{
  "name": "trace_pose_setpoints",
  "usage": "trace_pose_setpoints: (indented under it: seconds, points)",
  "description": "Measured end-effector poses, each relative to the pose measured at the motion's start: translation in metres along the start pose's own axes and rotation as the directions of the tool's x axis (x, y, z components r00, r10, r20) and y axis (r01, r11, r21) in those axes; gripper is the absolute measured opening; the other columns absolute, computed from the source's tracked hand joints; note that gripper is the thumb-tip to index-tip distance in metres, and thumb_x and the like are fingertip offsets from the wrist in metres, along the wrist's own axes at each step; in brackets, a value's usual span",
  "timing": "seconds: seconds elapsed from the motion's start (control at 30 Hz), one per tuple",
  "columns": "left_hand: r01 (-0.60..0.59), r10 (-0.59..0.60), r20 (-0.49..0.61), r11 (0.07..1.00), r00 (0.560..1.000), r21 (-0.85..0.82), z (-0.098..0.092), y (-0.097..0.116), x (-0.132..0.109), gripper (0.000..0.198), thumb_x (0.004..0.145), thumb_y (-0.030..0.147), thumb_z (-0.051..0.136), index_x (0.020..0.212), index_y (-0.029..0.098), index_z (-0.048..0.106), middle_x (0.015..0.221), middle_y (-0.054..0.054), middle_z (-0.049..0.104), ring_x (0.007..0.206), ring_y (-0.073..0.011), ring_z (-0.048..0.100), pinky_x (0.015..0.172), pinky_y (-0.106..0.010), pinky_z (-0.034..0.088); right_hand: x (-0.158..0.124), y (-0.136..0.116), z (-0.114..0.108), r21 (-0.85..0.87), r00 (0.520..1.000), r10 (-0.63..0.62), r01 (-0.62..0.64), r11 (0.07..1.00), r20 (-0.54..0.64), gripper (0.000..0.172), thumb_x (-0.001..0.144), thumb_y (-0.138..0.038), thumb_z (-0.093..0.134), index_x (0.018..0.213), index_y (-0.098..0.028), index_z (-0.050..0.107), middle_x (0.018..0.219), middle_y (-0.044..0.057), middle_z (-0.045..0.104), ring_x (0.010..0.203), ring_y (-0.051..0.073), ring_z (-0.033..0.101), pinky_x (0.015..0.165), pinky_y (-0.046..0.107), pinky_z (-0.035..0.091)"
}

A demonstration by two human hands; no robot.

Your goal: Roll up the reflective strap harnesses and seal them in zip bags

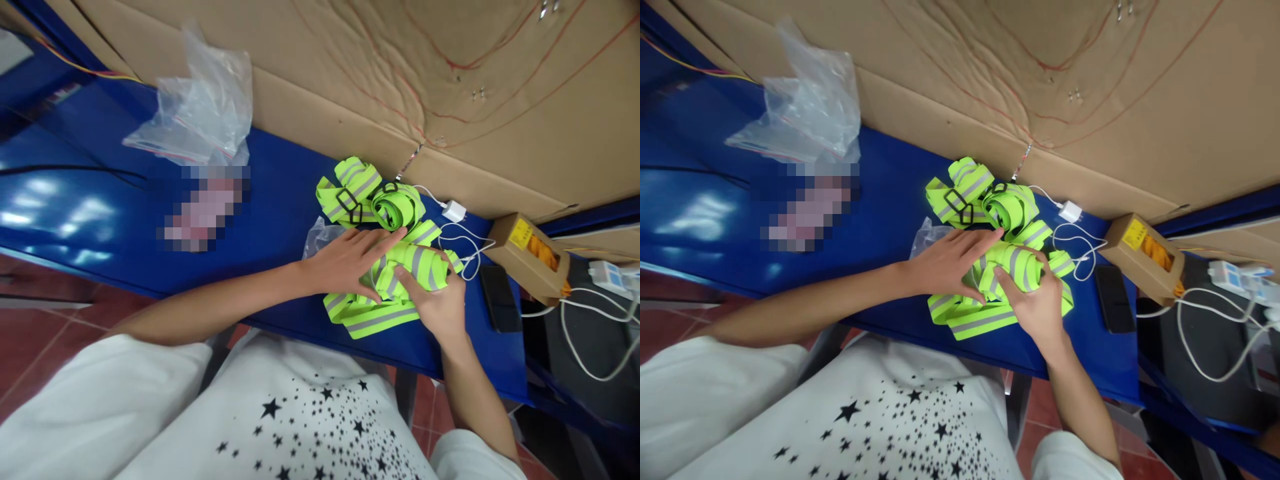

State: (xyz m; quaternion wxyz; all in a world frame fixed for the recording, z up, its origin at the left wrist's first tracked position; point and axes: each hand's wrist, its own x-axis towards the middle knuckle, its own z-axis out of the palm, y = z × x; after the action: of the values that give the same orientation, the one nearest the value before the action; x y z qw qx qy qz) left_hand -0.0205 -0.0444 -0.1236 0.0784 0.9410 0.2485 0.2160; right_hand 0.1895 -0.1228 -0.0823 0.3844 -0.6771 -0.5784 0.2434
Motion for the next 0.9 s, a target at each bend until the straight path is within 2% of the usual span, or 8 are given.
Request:
trace_pose_setpoints:
  seconds: [0.3, 0.43, 0.53, 0.63, 0.73, 0.8, 0.83, 0.9]
  points:
    - [-0.048, 0.055, -0.035, 0.986, 0.998, 0.157, 0.0, 0.005, 0.005, 0.116, 0.09, 0.083, 0.053, 0.168, 0.011, 0.007, 0.144, -0.025, 0.059, 0.128, -0.0377, 0.06, 0.1, -0.042, 0.04, 0.001, -0.009, -0.001, -0.116, 0.999, -0.02, 0.015, 0.993, -0.04, 0.043, 0.084, -0.055, 0.078, 0.11, -0.022, 0.069, 0.096, 0.007, 0.078, 0.085, 0.028, 0.074, 0.075, 0.037, 0.058]
    - [-0.051, 0.049, 0.013, 0.976, 0.999, 0.214, -0.01, 0.016, 0.02, 0.123, 0.085, 0.084, 0.06, 0.17, 0.012, 0.008, 0.135, -0.022, 0.063, 0.114, -0.0362, 0.062, 0.094, -0.042, 0.041, 0.004, -0.006, 0.001, -0.103, 1.0, -0.001, 0.002, 0.995, 0.018, 0.046, 0.083, -0.052, 0.079, 0.115, -0.021, 0.068, 0.091, 0.006, 0.078, 0.078, 0.028, 0.073, 0.071, 0.038, 0.057]
    - [-0.032, 0.023, 0.042, 0.975, 0.999, 0.222, -0.017, 0.028, 0.034, 0.121, 0.083, 0.081, 0.066, 0.171, 0.016, 0.012, 0.128, -0.02, 0.063, 0.109, -0.0367, 0.06, 0.093, -0.045, 0.041, 0.008, 0.0, 0.002, 0.012, 0.999, 0.017, -0.017, 1.0, 0.033, 0.044, 0.082, -0.045, 0.079, 0.116, -0.019, 0.068, 0.098, 0.007, 0.079, 0.086, 0.028, 0.074, 0.078, 0.039, 0.059]
    - [0.014, -0.017, 0.028, 0.995, 0.999, 0.101, -0.021, 0.031, 0.039, 0.117, 0.083, 0.075, 0.072, 0.171, 0.022, 0.014, 0.13, -0.019, 0.06, 0.115, -0.0388, 0.058, 0.1, -0.049, 0.042, 0.01, 0.007, 0.001, 0.162, 1.0, 0.003, -0.007, 0.987, 0.021, 0.042, 0.084, -0.042, 0.08, 0.118, -0.019, 0.068, 0.109, 0.007, 0.079, 0.096, 0.026, 0.075, 0.087, 0.038, 0.061]
    - [-0.013, 0.013, -0.001, 0.97, 1.0, -0.242, -0.031, 0.021, 0.035, 0.128, 0.08, 0.067, 0.081, 0.171, 0.023, 0.002, 0.147, -0.021, 0.051, 0.132, -0.038, 0.053, 0.111, -0.05, 0.043, 0.009, 0.011, -0.002, 0.149, 0.99, -0.136, 0.138, 0.979, -0.019, 0.045, 0.082, -0.038, 0.084, 0.12, -0.021, 0.068, 0.112, 0.007, 0.078, 0.097, 0.025, 0.075, 0.088, 0.039, 0.062]
    - [-0.07, 0.063, -0.031, 0.907, 0.998, -0.416, -0.044, 0.01, 0.031, 0.125, 0.085, 0.055, 0.082, 0.17, 0.023, -0.004, 0.159, -0.023, 0.042, 0.141, -0.0339, 0.049, 0.115, -0.046, 0.043, 0.006, 0.012, -0.004, 0.071, 0.944, -0.324, 0.328, 0.942, -0.056, 0.047, 0.082, -0.03, 0.085, 0.125, -0.024, 0.068, 0.118, 0.007, 0.077, 0.102, 0.026, 0.075, 0.09, 0.04, 0.062]
    - [-0.083, 0.073, -0.039, 0.896, 0.997, -0.436, -0.05, 0.004, 0.03, 0.121, 0.087, 0.048, 0.082, 0.169, 0.023, -0.002, 0.161, -0.023, 0.04, 0.144, -0.0325, 0.049, 0.116, -0.045, 0.044, 0.005, 0.012, -0.005, 0.033, 0.897, -0.437, 0.439, 0.898, -0.063, 0.049, 0.083, -0.025, 0.084, 0.129, -0.025, 0.067, 0.123, 0.007, 0.076, 0.108, 0.027, 0.074, 0.094, 0.042, 0.062]
    - [-0.062, 0.056, -0.028, 0.93, 0.998, -0.361, -0.061, -0.004, 0.027, 0.107, 0.086, 0.04, 0.085, 0.167, 0.021, 0.018, 0.157, -0.023, 0.049, 0.141, -0.033, 0.054, 0.115, -0.045, 0.045, 0.002, 0.011, -0.004, -0.019, 0.763, -0.646, 0.646, 0.763, -0.03, 0.058, 0.086, -0.016, 0.078, 0.141, -0.026, 0.062, 0.132, 0.009, 0.072, 0.121, 0.029, 0.07, 0.102, 0.046, 0.059]
